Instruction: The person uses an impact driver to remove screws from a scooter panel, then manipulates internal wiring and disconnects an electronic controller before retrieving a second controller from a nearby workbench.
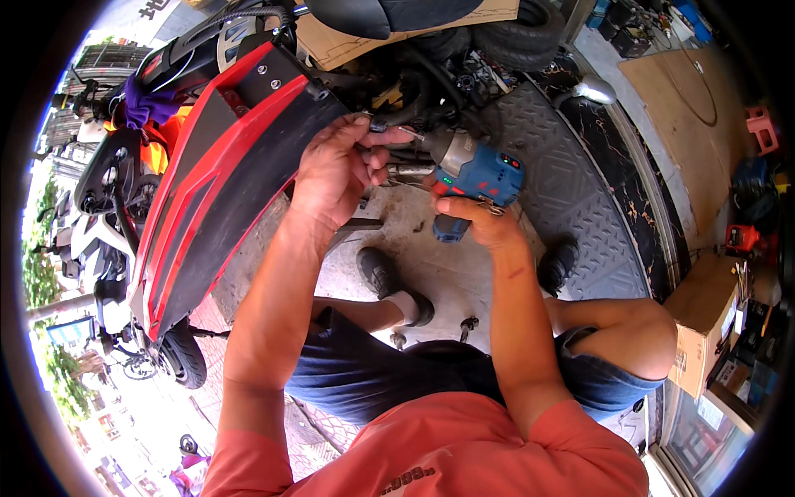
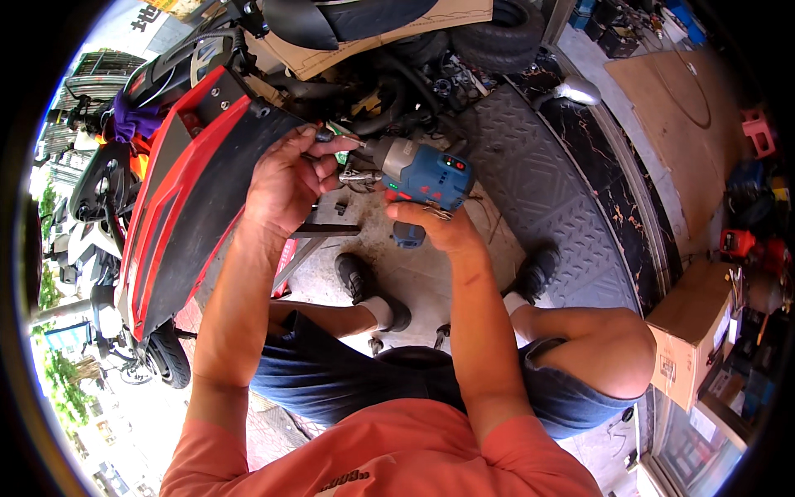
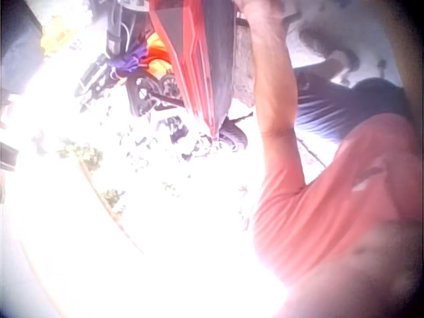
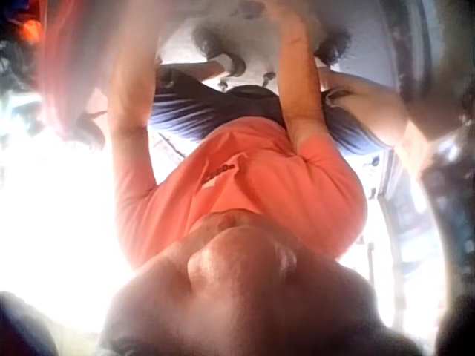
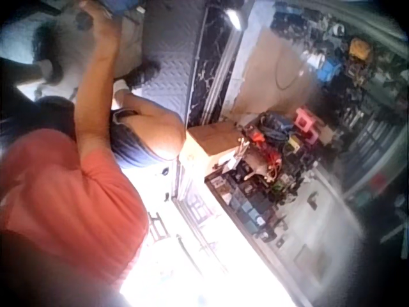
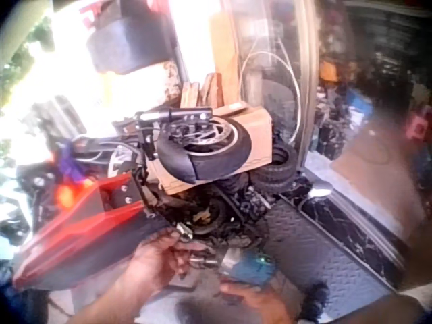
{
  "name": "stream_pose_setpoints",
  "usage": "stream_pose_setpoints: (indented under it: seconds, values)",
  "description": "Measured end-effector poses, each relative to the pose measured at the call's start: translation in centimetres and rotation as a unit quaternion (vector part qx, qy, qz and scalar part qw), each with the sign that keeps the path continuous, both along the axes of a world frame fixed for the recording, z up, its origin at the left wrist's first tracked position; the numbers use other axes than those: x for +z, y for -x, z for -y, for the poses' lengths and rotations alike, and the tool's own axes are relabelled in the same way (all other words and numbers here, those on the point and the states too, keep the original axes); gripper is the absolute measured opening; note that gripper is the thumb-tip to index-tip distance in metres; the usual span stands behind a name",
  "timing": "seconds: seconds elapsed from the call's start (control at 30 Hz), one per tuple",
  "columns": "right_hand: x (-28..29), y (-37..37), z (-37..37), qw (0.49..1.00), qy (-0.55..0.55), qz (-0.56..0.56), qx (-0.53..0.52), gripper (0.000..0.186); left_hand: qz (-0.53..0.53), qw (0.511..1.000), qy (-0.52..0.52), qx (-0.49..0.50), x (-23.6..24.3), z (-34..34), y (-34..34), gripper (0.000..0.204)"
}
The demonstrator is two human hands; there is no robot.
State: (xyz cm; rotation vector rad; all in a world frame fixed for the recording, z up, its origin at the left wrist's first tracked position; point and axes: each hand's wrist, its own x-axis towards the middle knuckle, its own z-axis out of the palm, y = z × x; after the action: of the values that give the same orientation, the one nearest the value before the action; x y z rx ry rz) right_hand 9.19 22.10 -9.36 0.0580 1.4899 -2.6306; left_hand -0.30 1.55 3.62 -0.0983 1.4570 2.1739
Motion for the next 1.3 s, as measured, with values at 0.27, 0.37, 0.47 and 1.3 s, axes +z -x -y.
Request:
stream_pose_setpoints:
  seconds: [0.27, 0.37, 0.47, 1.3]
  values:
    - [6.7, 0.6, 3.0, 0.994, -0.038, -0.091, -0.04, 0.032, 0.087, 0.994, -0.046, 0.057, -0.8, 0.4, -0.6, 0.009]
    - [7.8, 1.0, 4.4, 0.988, -0.061, -0.133, -0.055, 0.028, 0.09, 0.992, -0.063, 0.067, -0.3, 1.2, -0.8, 0.009]
    - [8.9, 1.7, 5.1, 0.987, -0.053, -0.147, -0.037, 0.029, 0.086, 0.992, -0.049, 0.085, 0.3, 1.9, -1.4, 0.011]
    - [7.0, 4.1, 6.3, 0.857, -0.36, -0.339, -0.144, 0.03, 0.066, 0.986, -0.043, 0.144, 2.0, 4.0, -2.4, 0.015]
